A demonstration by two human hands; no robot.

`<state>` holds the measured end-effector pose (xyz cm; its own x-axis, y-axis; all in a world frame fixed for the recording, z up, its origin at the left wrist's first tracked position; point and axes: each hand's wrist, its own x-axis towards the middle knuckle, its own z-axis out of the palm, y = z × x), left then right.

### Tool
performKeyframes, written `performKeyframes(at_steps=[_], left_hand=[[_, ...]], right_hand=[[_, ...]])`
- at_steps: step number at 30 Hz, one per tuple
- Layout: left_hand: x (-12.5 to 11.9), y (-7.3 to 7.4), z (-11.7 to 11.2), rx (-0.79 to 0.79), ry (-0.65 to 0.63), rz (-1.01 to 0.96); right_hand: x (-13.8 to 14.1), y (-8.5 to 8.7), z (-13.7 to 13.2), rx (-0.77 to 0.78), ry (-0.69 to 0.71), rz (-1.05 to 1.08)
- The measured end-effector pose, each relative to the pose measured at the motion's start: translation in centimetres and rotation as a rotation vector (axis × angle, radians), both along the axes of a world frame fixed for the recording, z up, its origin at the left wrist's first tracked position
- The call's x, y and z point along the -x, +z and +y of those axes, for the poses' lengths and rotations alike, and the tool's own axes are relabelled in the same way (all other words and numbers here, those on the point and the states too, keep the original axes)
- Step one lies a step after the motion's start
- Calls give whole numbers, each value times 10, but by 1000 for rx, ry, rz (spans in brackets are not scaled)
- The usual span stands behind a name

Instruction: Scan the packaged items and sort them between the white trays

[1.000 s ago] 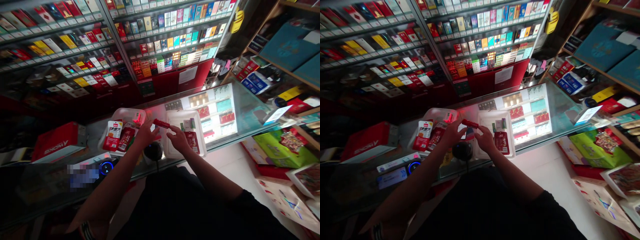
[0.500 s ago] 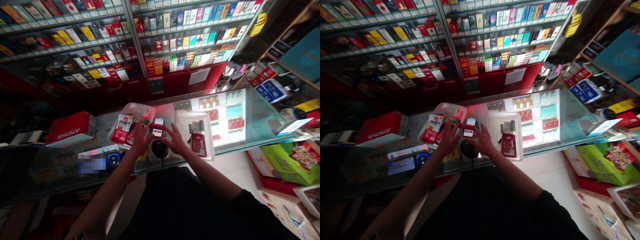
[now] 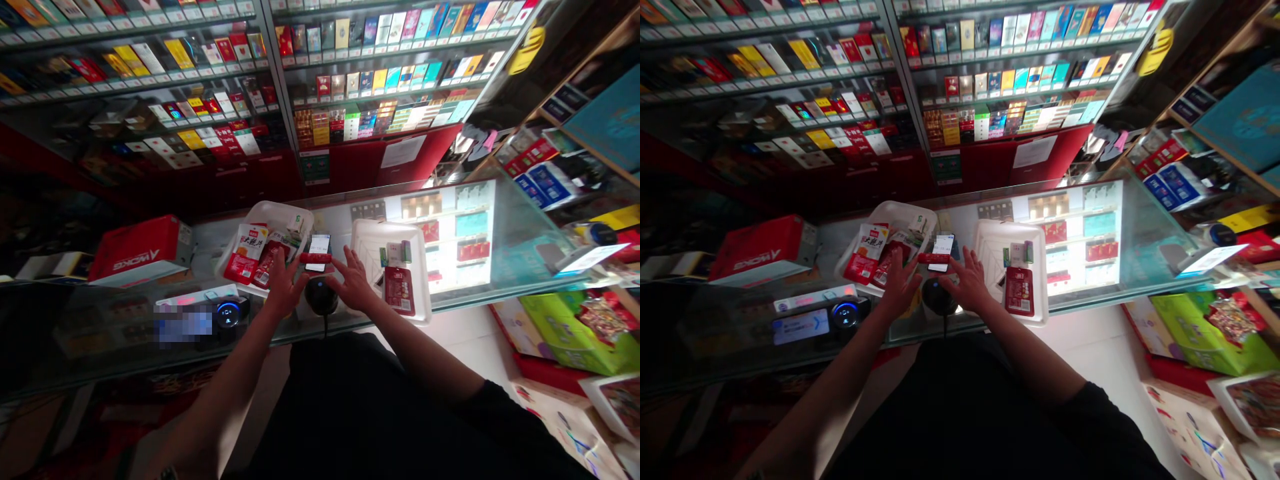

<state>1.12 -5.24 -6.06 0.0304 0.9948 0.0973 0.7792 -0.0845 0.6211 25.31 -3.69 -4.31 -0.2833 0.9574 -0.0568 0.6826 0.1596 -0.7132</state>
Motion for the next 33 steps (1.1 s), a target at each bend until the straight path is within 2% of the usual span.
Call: performKeyframes(at_steps=[5,9,16,20,25,33], left_hand=[[1,0,-5,-56,41,-55],[9,2,0,-52,109,-65],[33,21,27,-126,161,13],[46,30,44,-115,197,62],[59,27,62,-73,249,90],[64,23,83,-47,242,135]], right_hand=[[7,8,8,-17,7,-17],[22,13,23,-26,30,-39],[58,15,48,7,94,-96],[74,17,58,51,138,-135],[90,17,69,96,159,-176],[102,12,82,167,146,-180]])
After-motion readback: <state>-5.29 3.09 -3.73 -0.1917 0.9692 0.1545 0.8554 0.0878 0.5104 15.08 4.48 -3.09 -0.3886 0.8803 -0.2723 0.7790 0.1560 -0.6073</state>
